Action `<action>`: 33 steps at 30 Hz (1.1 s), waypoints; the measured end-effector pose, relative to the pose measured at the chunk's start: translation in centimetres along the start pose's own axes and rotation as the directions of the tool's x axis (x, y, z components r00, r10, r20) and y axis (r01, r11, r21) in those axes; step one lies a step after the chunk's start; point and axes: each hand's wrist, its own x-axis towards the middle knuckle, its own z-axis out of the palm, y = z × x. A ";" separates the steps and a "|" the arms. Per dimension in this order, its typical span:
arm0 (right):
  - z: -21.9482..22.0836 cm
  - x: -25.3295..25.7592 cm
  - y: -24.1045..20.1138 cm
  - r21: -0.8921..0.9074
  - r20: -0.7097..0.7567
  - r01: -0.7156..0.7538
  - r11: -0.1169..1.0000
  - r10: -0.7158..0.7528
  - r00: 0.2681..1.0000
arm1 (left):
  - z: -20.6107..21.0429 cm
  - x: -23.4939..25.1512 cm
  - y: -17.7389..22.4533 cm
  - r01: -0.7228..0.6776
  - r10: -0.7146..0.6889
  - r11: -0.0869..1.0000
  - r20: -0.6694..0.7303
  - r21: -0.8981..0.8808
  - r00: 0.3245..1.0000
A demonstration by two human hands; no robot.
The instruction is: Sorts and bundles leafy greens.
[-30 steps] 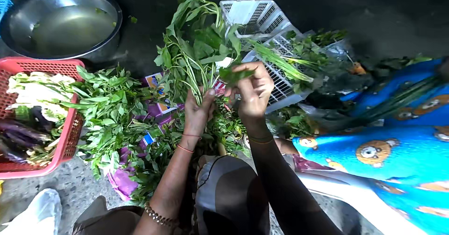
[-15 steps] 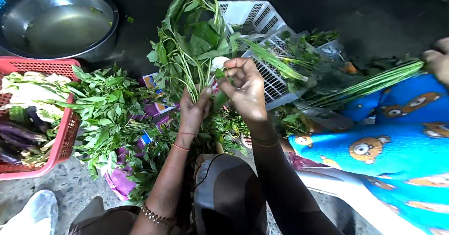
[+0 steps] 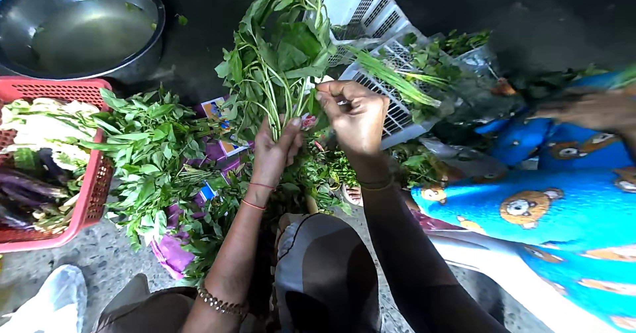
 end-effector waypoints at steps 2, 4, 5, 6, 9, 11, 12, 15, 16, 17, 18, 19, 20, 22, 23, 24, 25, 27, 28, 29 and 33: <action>0.2 0.2 0.1 -0.116 -0.026 0.049 0.992 -0.052 0.998 | 0.2 -0.1 -0.1 0.046 -0.045 0.997 -0.024 0.057 0.999; 0.7 0.3 0.4 -0.224 -0.040 0.113 0.968 -0.125 0.991 | 0.5 -0.2 -0.2 0.100 -0.087 0.983 -0.085 0.155 0.993; 1.2 0.3 0.6 -0.271 -0.045 0.126 0.954 -0.143 0.989 | 0.6 -0.2 -0.3 0.130 -0.108 0.969 -0.110 0.210 0.988; 1.6 0.3 0.8 -0.314 -0.051 0.115 0.942 -0.138 0.989 | 0.7 -0.2 -0.4 0.152 -0.122 0.955 -0.130 0.255 0.984; 1.3 0.7 2.1 -0.400 -0.045 -0.031 0.916 0.014 0.999 | 0.6 -0.4 -0.6 0.203 -0.150 0.924 -0.181 0.324 0.972; -0.2 1.3 3.4 -0.374 -0.011 -0.186 0.909 0.197 0.980 | 0.2 -0.7 -0.7 0.226 -0.166 0.917 -0.200 0.328 0.966; -0.9 1.5 3.7 -0.349 0.016 -0.230 0.909 0.251 0.968 | 0.0 -0.7 -0.7 0.232 -0.174 0.919 -0.199 0.318 0.964; -2.7 0.0 2.9 -0.215 0.161 -0.194 0.957 0.231 0.959 | -0.4 -1.0 -1.0 0.255 -0.220 0.937 -0.163 0.240 0.962; -3.1 -1.0 2.2 -0.160 0.195 -0.162 0.974 0.192 0.962 | -0.5 -1.0 -1.1 0.260 -0.233 0.943 -0.147 0.205 0.961; -3.0 -1.9 1.7 -0.114 0.189 -0.138 0.984 0.158 0.969 | -0.6 -1.0 -1.1 0.268 -0.247 0.946 -0.129 0.181 0.960; -2.5 -2.5 1.5 -0.077 0.164 -0.121 0.990 0.132 0.978 | -0.6 -0.9 -1.0 0.276 -0.261 0.949 -0.113 0.152 0.959; -1.8 -3.1 1.6 -0.015 0.140 -0.131 0.991 0.131 0.981 | -0.5 -0.7 -1.1 0.274 -0.264 0.957 -0.106 0.093 0.959; -0.6 -3.5 2.2 0.065 0.115 -0.172 0.983 0.163 0.980 | -0.5 -0.2 -1.2 0.245 -0.244 0.970 -0.110 -0.007 0.963; 1.2 -5.2 3.0 0.266 0.225 -0.371 0.890 0.318 0.921 | -0.9 1.0 -1.9 0.111 -0.156 0.961 -0.168 -0.252 0.973; 1.7 -6.3 3.0 0.358 0.332 -0.507 0.784 0.401 0.854 | -1.5 1.6 -2.4 0.029 -0.106 0.938 -0.206 -0.345 0.973; 2.2 -7.6 3.0 0.423 0.442 -0.623 0.658 0.450 0.776 | -2.2 2.1 -3.1 -0.043 -0.064 0.916 -0.253 -0.399 0.965; 3.0 -8.9 3.1 0.471 0.514 -0.702 0.533 0.482 0.710 | -3.0 2.4 -4.1 -0.094 -0.038 0.908 -0.303 -0.408 0.952; 5.6 -10.9 3.3 0.556 0.580 -0.765 0.324 0.509 0.637 | -4.2 2.6 -7.2 -0.120 -0.021 0.941 -0.407 -0.318 0.913; 6.9 -12.0 3.3 0.577 0.602 -0.773 0.264 0.502 0.621 | -4.3 2.3 -9.2 -0.080 -0.038 0.968 -0.458 -0.236 0.888; 8.0 -13.2 3.2 0.560 0.618 -0.787 0.259 0.502 0.605 | -4.1 1.5 -11.5 -0.009 -0.075 0.987 -0.502 -0.163 0.862; 11.5 -18.5 6.6 0.260 0.588 -0.770 0.583 0.536 0.605 | -2.7 -4.1 -15.4 0.406 -0.391 0.910 -0.509 -0.086 0.767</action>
